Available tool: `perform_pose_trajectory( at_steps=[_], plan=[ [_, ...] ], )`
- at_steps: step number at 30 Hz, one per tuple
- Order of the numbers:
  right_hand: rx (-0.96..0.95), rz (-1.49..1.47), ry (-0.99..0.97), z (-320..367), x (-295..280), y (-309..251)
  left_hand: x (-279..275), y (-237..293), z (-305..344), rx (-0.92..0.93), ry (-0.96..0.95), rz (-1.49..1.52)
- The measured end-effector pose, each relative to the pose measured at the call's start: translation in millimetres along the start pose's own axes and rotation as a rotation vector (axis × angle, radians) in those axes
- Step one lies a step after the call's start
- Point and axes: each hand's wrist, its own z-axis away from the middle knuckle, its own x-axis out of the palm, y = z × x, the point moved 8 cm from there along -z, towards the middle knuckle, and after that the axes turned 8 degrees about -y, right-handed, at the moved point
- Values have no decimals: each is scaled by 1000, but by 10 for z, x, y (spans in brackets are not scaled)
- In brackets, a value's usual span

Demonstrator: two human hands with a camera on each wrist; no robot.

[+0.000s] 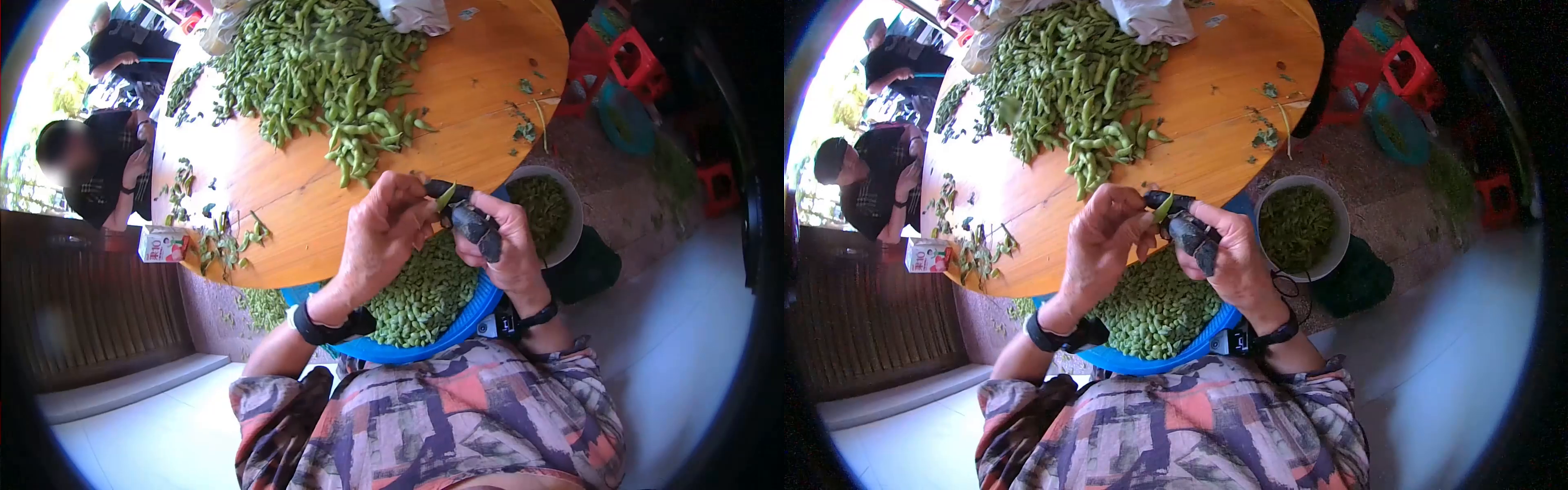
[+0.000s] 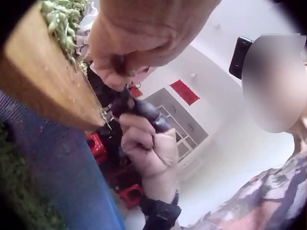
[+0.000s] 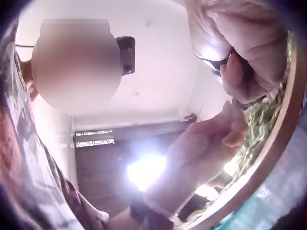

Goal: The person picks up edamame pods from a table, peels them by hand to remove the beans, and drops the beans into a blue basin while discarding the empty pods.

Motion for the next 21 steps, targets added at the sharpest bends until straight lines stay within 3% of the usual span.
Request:
perform_pose_trajectory(
  at_steps=[4, 9, 11, 12, 14, 15, 18, 21],
  plan=[
    [77, -155, -30, -54, 153, 194, -125, -97, 266, 173, 188, -119],
    [87, -122, -90, -63, 184, 260, -139, -121, 385, 242, 218, -90],
    [109, -81, -74, -64, 200, 222, -89, -251, 358, 62, 63, 398],
    [112, -79, -72, -63, 202, 227, -94, -250, 366, 61, 62, 402],
    [121, -109, -88, -58, 217, 238, 10, -399, 379, -98, 6, 781],
    [123, -105, -86, -51, 218, 236, 30, -414, 382, -74, -28, 850],
    [111, -7, -102, -22, 257, 203, 55, -425, 381, -98, -65, 906],
    [50, 472, -59, 5, 294, 75, 8, -347, 407, -41, -88, 565]
  ],
)
